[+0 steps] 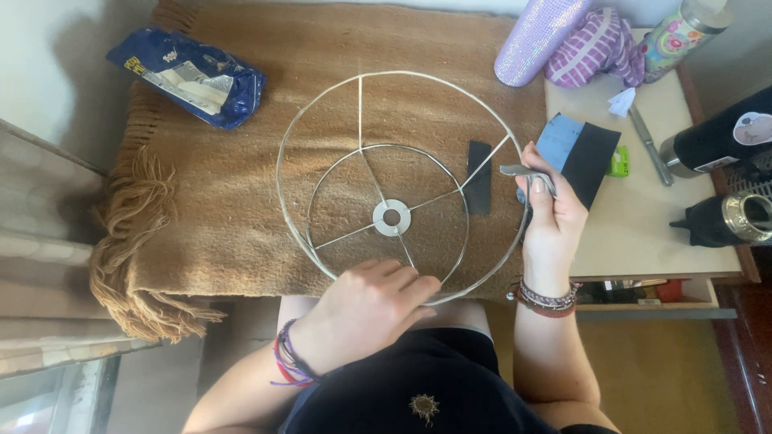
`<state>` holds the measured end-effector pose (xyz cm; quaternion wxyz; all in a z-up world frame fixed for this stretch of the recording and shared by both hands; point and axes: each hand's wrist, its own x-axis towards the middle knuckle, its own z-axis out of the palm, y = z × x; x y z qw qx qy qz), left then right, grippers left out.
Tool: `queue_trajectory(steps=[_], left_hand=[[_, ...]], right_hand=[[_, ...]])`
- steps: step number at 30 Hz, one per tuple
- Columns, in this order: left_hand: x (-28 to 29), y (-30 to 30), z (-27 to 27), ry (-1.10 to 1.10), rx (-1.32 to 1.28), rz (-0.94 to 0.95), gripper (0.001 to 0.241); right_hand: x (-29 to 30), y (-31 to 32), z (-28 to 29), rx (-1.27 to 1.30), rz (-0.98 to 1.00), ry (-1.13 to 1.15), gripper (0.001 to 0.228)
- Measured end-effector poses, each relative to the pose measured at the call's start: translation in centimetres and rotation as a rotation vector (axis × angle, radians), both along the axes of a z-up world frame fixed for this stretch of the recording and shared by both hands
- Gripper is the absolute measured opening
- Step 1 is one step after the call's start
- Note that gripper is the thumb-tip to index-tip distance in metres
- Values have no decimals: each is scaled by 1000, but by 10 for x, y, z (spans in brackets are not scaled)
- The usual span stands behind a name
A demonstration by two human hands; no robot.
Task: Sanding the wires of a metal lampshade frame using sandpaper to smooth the surface.
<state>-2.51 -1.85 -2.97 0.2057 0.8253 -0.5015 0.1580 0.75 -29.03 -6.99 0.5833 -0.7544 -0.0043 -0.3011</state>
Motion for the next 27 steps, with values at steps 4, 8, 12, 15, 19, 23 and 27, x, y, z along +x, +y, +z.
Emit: queue_trajectory(steps=[4, 8, 12, 15, 19, 23, 27], left_hand=[[21, 27, -4, 51, -58, 60, 47], [59, 56, -23, 61, -314, 558, 59], [84, 60, -29, 595, -712, 432, 71], [96, 56, -30, 676, -1030, 339, 62], [123, 72, -36, 585, -1088, 280, 65], [146, 83, -56, 661, -1148, 380, 71], [144, 90, -50, 525, -934, 544, 72]], right_hand=[[-1, -2, -14, 225, 76, 6, 31], [-5, 1, -16, 513, 111, 60, 29], [4, 17, -9, 424, 61, -1, 32], [15, 26, 1, 373, 25, -59, 32], [57, 31, 2, 265, 42, -124, 32], [108, 31, -22, 322, 195, -77, 30], [117, 17, -33, 219, 181, -77, 30]])
